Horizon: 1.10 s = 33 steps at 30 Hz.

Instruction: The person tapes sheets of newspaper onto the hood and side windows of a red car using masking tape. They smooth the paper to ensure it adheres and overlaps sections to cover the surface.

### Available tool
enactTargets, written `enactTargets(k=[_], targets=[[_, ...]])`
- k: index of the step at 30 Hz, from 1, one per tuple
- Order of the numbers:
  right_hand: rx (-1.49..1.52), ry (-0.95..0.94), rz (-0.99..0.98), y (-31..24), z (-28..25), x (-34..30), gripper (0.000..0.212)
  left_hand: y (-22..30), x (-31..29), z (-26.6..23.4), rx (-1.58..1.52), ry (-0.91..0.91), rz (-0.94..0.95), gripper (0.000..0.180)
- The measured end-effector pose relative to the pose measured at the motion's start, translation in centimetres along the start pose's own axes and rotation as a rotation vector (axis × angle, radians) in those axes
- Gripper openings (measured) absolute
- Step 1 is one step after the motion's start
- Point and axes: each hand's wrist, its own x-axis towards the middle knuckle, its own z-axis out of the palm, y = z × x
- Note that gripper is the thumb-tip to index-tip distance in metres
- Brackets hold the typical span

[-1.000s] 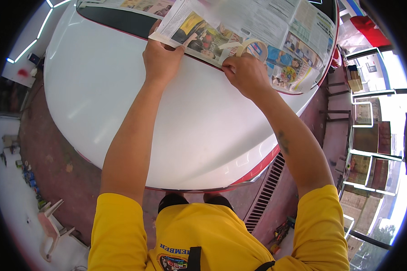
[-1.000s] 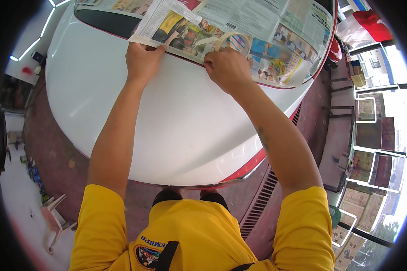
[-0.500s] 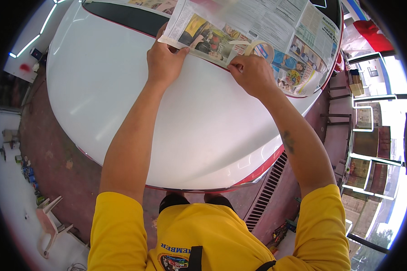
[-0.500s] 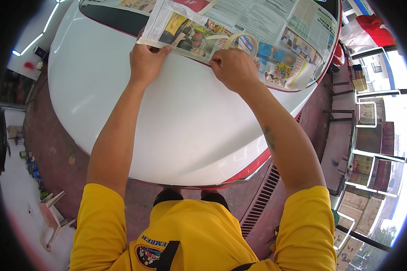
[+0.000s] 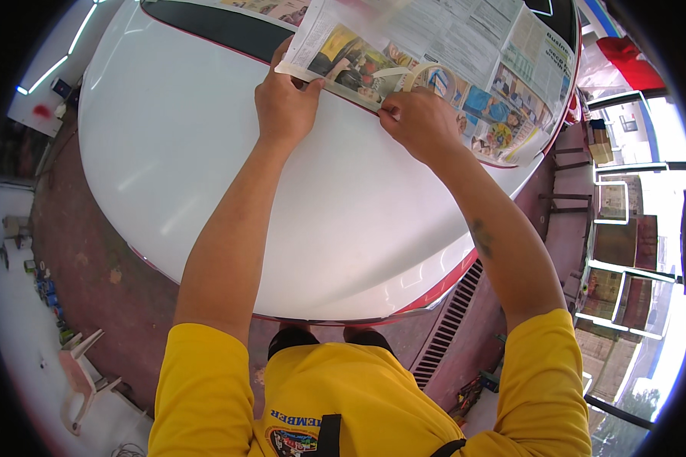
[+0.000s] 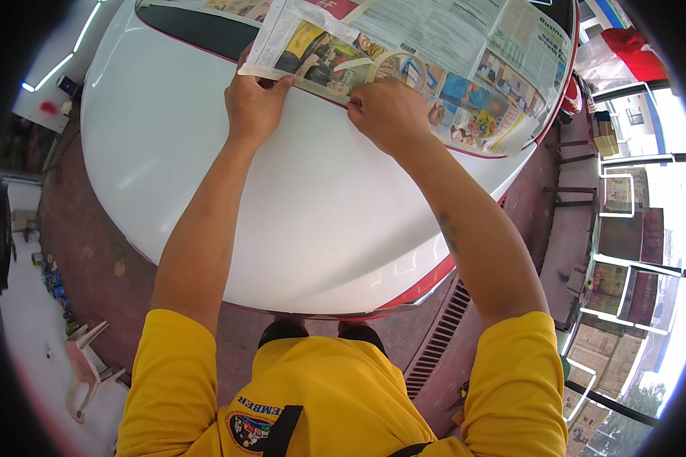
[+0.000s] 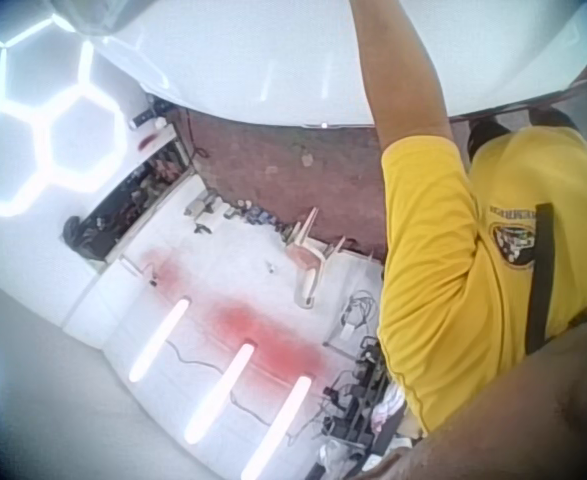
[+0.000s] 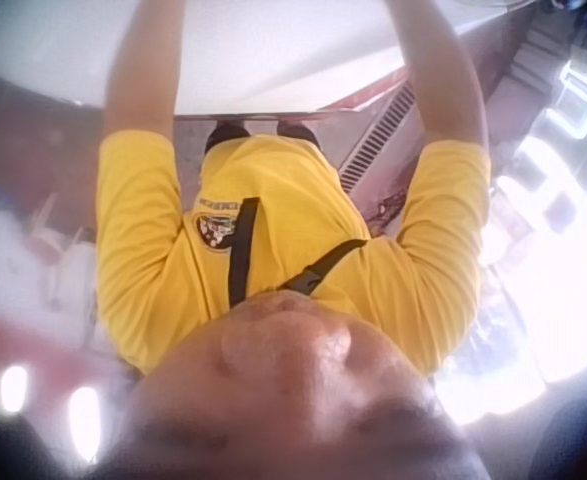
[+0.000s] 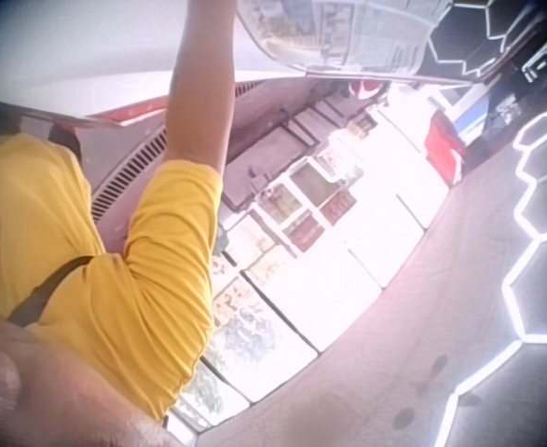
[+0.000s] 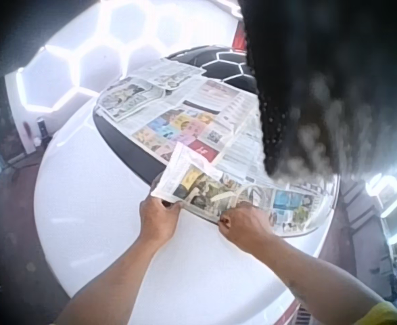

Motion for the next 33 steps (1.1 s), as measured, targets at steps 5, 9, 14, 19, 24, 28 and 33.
enactTargets(k=[5, 9, 14, 19, 24, 28, 33], targets=[[-0.029, 0.002, 0.004, -0.6, -0.4, 0.1, 0.016, 0.1, 0.1, 0.0, -0.001, -0.014, -0.022, 0.071], [-0.046, 0.081, -0.04, 1.1, -1.1, -2.2, 0.013, 0.4, 0.2, -0.4, -0.015, -0.036, -0.075, 0.073], [-0.028, 0.125, -0.065, 1.1, -0.1, -1.5, 0.01, 0.5, 0.3, -0.3, -0.048, -0.066, -0.102, 0.075], [-0.026, 0.124, -0.063, -0.5, 0.3, -0.2, 0.011, 0.0, 0.6, -0.3, -0.06, -0.045, -0.103, 0.077], [-0.016, 0.107, -0.045, -0.5, 0.5, -0.1, 0.012, 0.0, 0.4, -0.2, -0.05, -0.037, -0.082, 0.075], [-0.022, 0.07, -0.012, -0.6, 0.1, 0.0, 0.013, -0.1, 0.3, -0.3, -0.062, -0.019, -0.046, 0.073], [-0.02, 0.059, -0.01, -1.2, 0.0, 0.5, 0.015, -0.1, 0.1, -0.3, -0.064, -0.022, -0.032, 0.071]])
